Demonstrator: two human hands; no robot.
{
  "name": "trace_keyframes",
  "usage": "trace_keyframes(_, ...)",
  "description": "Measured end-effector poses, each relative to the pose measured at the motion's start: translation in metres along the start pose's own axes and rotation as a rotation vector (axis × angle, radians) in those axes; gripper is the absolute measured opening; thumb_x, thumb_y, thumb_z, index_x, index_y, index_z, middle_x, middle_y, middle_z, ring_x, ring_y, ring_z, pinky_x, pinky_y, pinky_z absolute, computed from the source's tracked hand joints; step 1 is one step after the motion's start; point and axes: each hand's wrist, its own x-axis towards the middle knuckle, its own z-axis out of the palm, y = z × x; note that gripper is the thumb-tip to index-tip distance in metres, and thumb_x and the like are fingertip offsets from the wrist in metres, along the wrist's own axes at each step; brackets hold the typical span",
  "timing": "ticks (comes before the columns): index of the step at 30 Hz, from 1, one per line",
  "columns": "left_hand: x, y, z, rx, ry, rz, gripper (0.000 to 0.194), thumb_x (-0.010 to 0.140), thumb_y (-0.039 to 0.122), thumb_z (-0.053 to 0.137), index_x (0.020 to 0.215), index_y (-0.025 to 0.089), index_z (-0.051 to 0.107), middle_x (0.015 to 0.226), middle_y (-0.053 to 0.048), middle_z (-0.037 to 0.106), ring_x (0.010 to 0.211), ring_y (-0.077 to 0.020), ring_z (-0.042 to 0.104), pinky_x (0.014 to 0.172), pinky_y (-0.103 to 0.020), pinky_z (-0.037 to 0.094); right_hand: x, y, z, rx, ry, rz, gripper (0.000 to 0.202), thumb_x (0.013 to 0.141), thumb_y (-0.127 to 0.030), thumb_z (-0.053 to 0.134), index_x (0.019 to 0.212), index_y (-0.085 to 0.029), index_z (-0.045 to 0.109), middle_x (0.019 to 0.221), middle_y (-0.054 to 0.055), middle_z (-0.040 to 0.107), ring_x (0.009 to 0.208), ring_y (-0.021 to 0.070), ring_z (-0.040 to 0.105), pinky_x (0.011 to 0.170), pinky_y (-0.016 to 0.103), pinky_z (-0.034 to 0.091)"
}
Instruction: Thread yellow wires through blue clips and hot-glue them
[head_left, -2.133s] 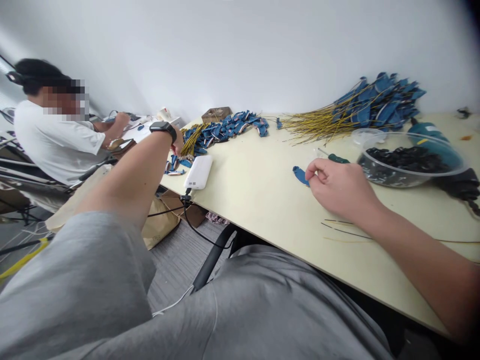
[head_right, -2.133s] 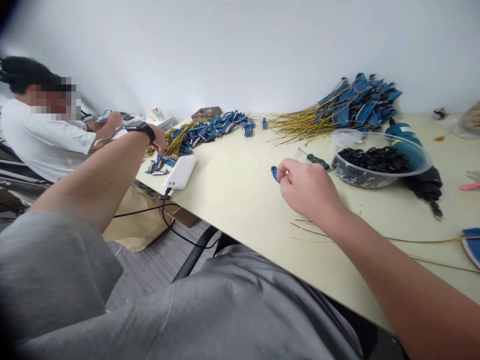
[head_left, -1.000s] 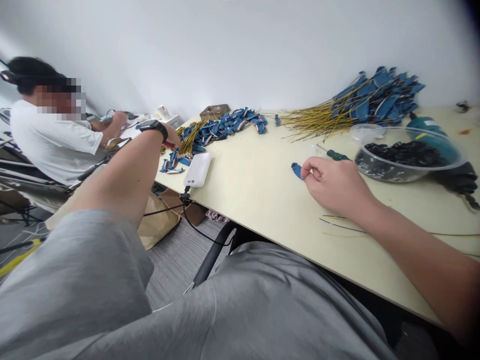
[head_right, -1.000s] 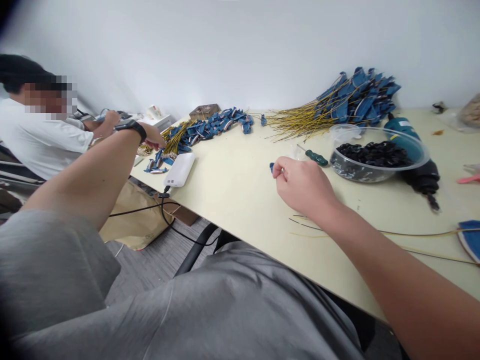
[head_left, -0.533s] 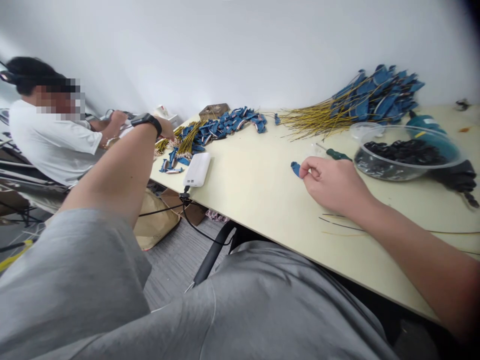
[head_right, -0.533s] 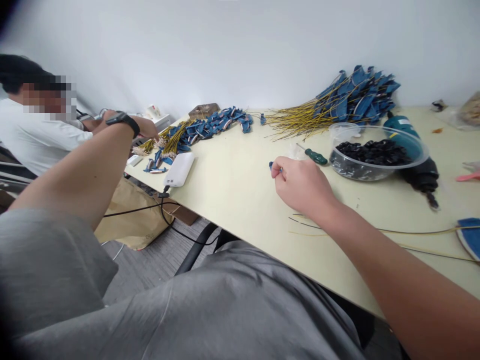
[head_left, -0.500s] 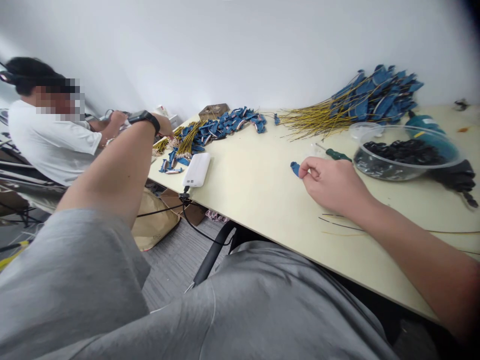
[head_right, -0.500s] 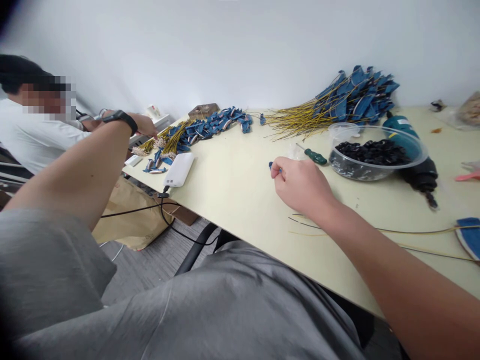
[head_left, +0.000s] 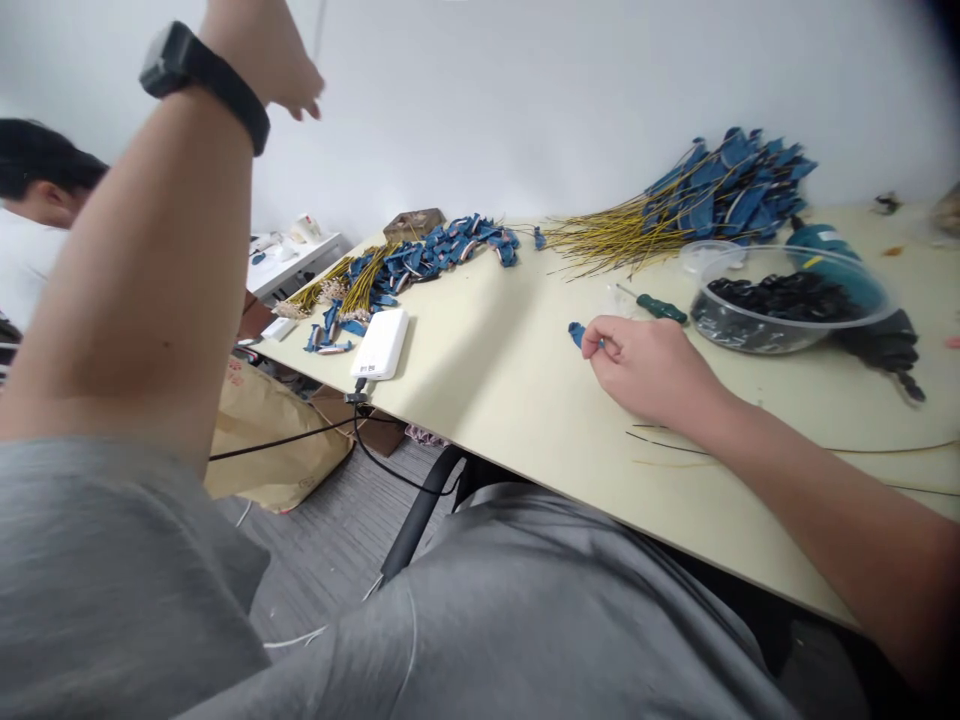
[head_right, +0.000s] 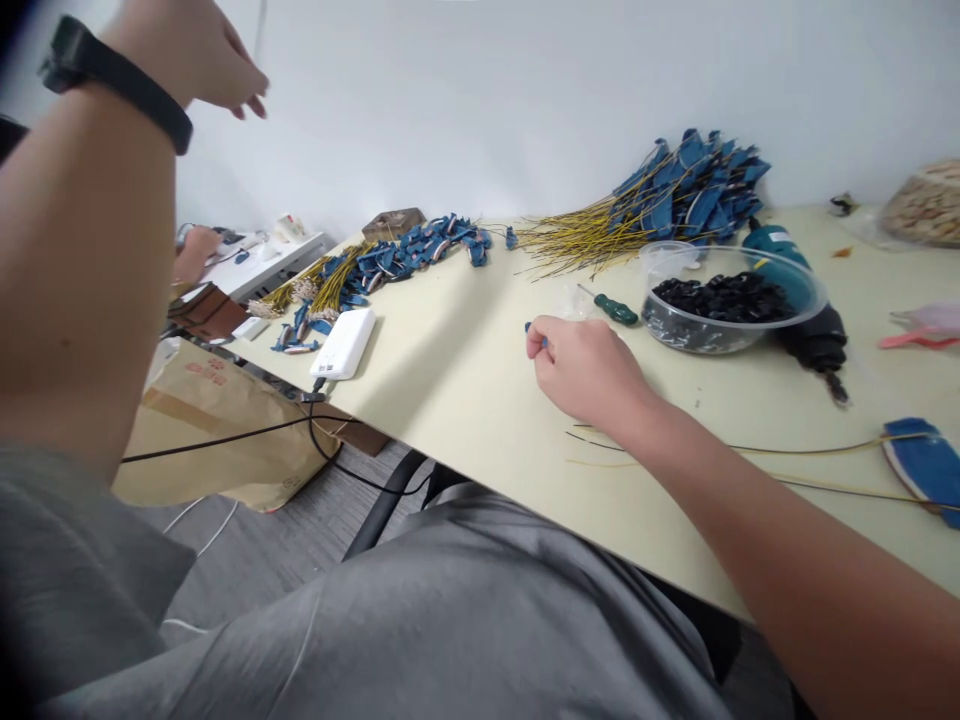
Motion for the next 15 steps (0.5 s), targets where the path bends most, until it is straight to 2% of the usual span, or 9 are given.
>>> trace_keyframes(1, -0.014, 0.019, 0.000, -0.066, -0.008, -0.054, 0.041, 0.112, 0.019, 0.058, 0.128, -0.012, 0.080, 0.142, -0.003, 0.078, 0.155, -0.0405, 0.061, 0.136, -0.058, 0.033, 0.000, -0.001, -0.001, 0.002, -0.002, -0.005, 0.020, 0.088, -0.007, 0.063, 0.088, -0.026, 0.068, 0.066, 0.001, 0.059, 0.067, 0.0239, 0.056, 0.073, 0.038, 0.038)
trace_keyframes(2, -0.028, 0.036, 0.004, -0.211, 0.039, 0.011, 0.042, 0.112, 0.027, 0.064, 0.128, -0.007, 0.083, 0.129, -0.003, 0.083, 0.138, -0.0328, 0.074, 0.126, -0.051, 0.048, 0.000, -0.003, -0.001, 0.000, -0.006, -0.009, 0.020, 0.088, -0.007, 0.063, 0.089, -0.026, 0.068, 0.066, 0.001, 0.059, 0.068, 0.0241, 0.056, 0.074, 0.038, 0.038)
trace_keyframes(3, -0.042, 0.052, 0.011, -0.323, 0.019, 0.057, 0.039, 0.111, 0.028, 0.071, 0.129, -0.003, 0.085, 0.122, -0.005, 0.085, 0.127, -0.0264, 0.078, 0.119, -0.046, 0.053, 0.000, -0.004, -0.002, -0.005, -0.010, -0.009, 0.020, 0.088, -0.007, 0.062, 0.089, -0.026, 0.068, 0.067, 0.001, 0.060, 0.068, 0.0241, 0.057, 0.074, 0.038, 0.038)
trace_keyframes(6, -0.070, 0.091, 0.047, -0.602, -0.206, 0.210, 0.039, 0.112, 0.020, 0.070, 0.138, -0.009, 0.077, 0.134, -0.018, 0.085, 0.100, -0.0119, 0.078, 0.106, -0.034, 0.061, 0.000, -0.006, -0.003, -0.018, -0.015, -0.012, 0.020, 0.087, -0.007, 0.062, 0.090, -0.025, 0.070, 0.068, 0.002, 0.062, 0.070, 0.0237, 0.059, 0.074, 0.037, 0.038)
trace_keyframes(9, -0.084, 0.119, 0.083, -0.589, -0.598, 0.289, 0.030, 0.116, 0.021, 0.065, 0.131, 0.000, 0.081, 0.134, -0.014, 0.088, 0.092, -0.0079, 0.079, 0.093, -0.026, 0.062, 0.000, -0.006, -0.002, -0.021, -0.013, -0.015, 0.020, 0.087, -0.007, 0.062, 0.092, -0.023, 0.073, 0.071, 0.003, 0.065, 0.072, 0.0233, 0.060, 0.073, 0.036, 0.037)
trace_keyframes(11, -0.085, 0.129, 0.098, -0.481, -0.827, 0.321, 0.035, 0.118, 0.034, 0.066, 0.121, 0.005, 0.085, 0.118, -0.013, 0.092, 0.084, -0.0138, 0.080, 0.078, -0.029, 0.059, 0.000, -0.006, -0.001, -0.020, -0.019, -0.018, 0.020, 0.087, -0.006, 0.062, 0.092, -0.022, 0.074, 0.071, 0.003, 0.065, 0.072, 0.0228, 0.059, 0.072, 0.035, 0.037)
trace_keyframes(12, -0.083, 0.130, 0.103, -0.399, -0.863, 0.326, 0.038, 0.120, 0.038, 0.064, 0.118, 0.007, 0.086, 0.116, -0.011, 0.092, 0.082, -0.0142, 0.079, 0.075, -0.029, 0.057, 0.000, -0.006, -0.001, -0.017, -0.021, -0.020, 0.020, 0.088, -0.006, 0.062, 0.092, -0.021, 0.074, 0.071, 0.002, 0.064, 0.071, 0.0224, 0.059, 0.072, 0.035, 0.036)
trace_keyframes(13, -0.078, 0.127, 0.106, -0.285, -0.856, 0.322, 0.041, 0.121, 0.041, 0.060, 0.117, 0.009, 0.086, 0.117, -0.009, 0.092, 0.081, -0.0136, 0.077, 0.073, -0.029, 0.054, 0.000, -0.006, -0.001, -0.014, -0.022, -0.022, 0.020, 0.088, -0.005, 0.062, 0.092, -0.021, 0.074, 0.071, 0.002, 0.064, 0.071, 0.0218, 0.058, 0.072, 0.035, 0.036)
trace_keyframes(15, -0.063, 0.111, 0.110, -0.110, -0.715, 0.278, 0.041, 0.121, 0.039, 0.058, 0.114, 0.009, 0.086, 0.108, -0.005, 0.091, 0.082, -0.0131, 0.070, 0.079, -0.027, 0.054, 0.000, -0.006, -0.001, -0.010, -0.020, -0.018, 0.020, 0.088, -0.004, 0.062, 0.092, -0.021, 0.073, 0.070, 0.001, 0.062, 0.070, 0.0210, 0.057, 0.072, 0.035, 0.035)
